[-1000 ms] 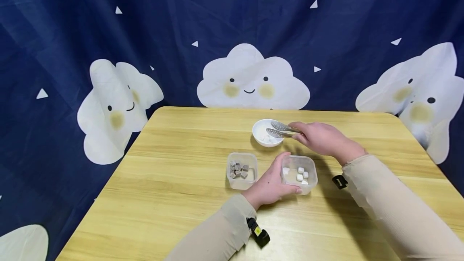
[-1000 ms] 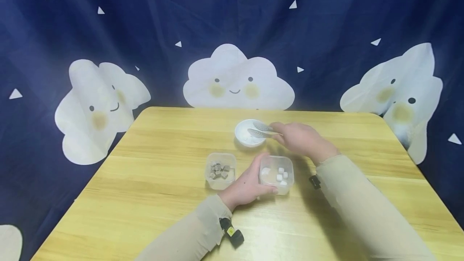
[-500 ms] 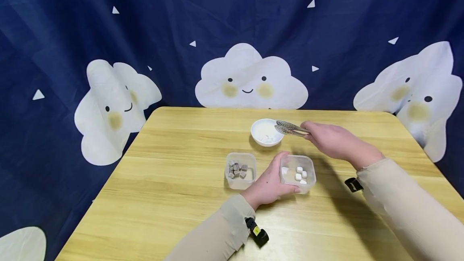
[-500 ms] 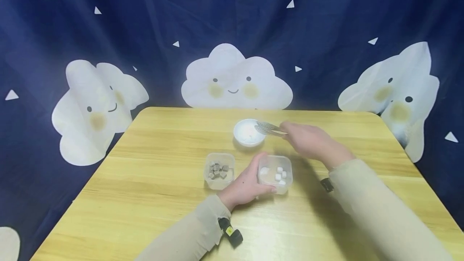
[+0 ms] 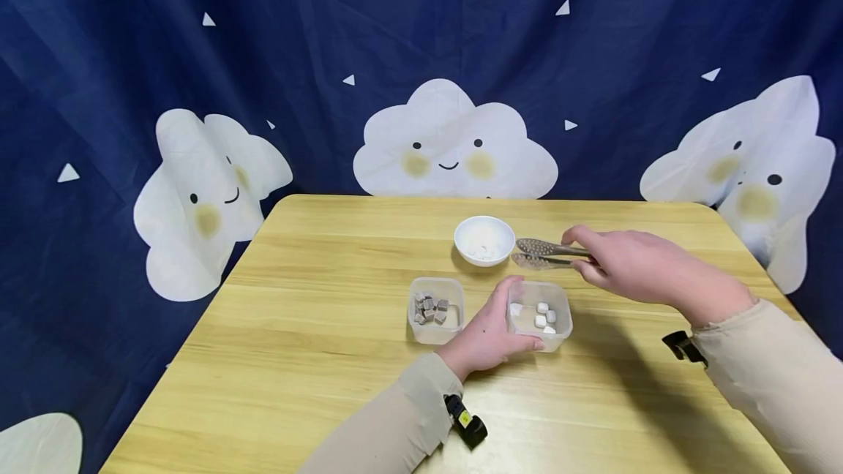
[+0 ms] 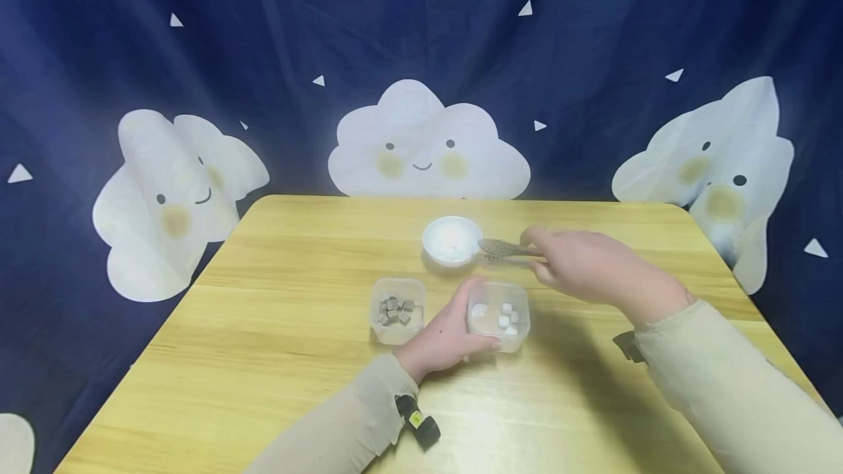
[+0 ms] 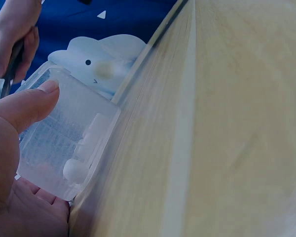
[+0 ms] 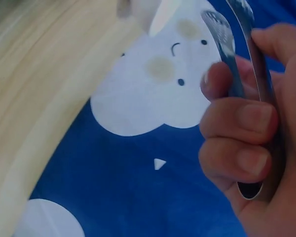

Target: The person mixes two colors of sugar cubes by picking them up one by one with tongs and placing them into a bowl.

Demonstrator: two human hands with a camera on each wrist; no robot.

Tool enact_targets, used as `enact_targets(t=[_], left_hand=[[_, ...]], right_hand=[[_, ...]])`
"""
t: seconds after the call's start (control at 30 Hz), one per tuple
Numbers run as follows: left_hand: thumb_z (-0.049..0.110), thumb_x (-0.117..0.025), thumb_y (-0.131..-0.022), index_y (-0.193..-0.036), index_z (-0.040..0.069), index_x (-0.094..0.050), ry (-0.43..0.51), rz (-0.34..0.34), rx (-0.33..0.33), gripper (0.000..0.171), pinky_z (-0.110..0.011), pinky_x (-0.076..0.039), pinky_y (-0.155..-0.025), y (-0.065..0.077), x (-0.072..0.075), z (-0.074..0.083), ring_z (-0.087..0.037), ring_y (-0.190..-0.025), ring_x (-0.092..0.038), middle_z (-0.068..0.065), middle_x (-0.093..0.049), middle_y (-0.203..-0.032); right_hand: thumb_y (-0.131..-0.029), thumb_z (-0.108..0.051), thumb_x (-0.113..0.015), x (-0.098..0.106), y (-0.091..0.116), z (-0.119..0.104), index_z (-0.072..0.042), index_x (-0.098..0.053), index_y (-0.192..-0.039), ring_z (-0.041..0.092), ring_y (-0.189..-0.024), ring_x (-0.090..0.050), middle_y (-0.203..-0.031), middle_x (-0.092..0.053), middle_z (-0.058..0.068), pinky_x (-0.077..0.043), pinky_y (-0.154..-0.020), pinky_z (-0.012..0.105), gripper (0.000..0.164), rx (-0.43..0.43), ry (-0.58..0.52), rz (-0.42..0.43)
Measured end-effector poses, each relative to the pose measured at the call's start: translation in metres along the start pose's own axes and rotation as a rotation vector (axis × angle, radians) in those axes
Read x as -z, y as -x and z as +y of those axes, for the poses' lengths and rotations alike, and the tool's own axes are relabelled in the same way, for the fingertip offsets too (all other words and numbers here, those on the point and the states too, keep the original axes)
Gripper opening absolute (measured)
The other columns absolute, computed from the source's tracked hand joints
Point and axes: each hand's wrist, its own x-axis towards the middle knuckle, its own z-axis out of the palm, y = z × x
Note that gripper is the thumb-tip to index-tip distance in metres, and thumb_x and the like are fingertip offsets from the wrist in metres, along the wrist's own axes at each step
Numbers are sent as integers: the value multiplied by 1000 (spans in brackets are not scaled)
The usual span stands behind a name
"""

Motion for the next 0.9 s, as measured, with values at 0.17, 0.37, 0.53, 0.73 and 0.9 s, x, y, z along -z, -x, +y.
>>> enact_targets(t=[0.17, 0.37, 0.53, 0.73, 0.9], left_hand=[[33, -90, -76, -159, 35, -17, 18, -2, 7, 110, -36, -34, -112, 0, 0, 1, -12, -130, -46, 5, -42, -152], [32, -91, -76, -159, 31, -19, 49, -14, 21, 110, -36, -36, -109, 0, 0, 3, -12, -125, -49, 3, -43, -150], [32, -90, -77, -159, 30, -19, 36, -19, 25, 108, -38, -35, -111, 0, 0, 2, -9, -127, -47, 7, -41, -153], [30, -89, -79, -159, 29, -20, 31, -21, -13, 105, -36, -31, -114, 0, 1, 1, -9, -135, -41, 10, -39, -155], [27, -89, -79, -158, 29, -21, 56, -27, -22, 104, -34, -32, -114, 0, 1, 1, -9, -133, -43, 10, -39, -155]], right_hand=[[-93, -21, -68, 7, 8, -8, -22, -58, -120, 4, -54, -42, -71, -52, -16, -40, -52, 31, 28, 75, 27, -44], [-90, -20, -76, 8, 12, -18, -26, -65, -114, 2, -60, -50, -86, -64, -18, -48, -57, 33, 27, 149, 73, -108], [-89, -25, -78, 3, 11, -29, -24, -67, -106, 7, -66, -59, -79, -63, -14, -52, -60, 39, 20, 157, 154, -159], [-89, -29, -78, -6, 6, -39, -27, -61, -86, 11, -56, -50, -64, -50, -11, -46, -49, 39, 17, 118, 237, -196], [-89, -27, -77, -13, 1, -45, -27, -59, -80, 12, -54, -47, -63, -49, -9, -45, -48, 39, 20, 80, 254, -241]])
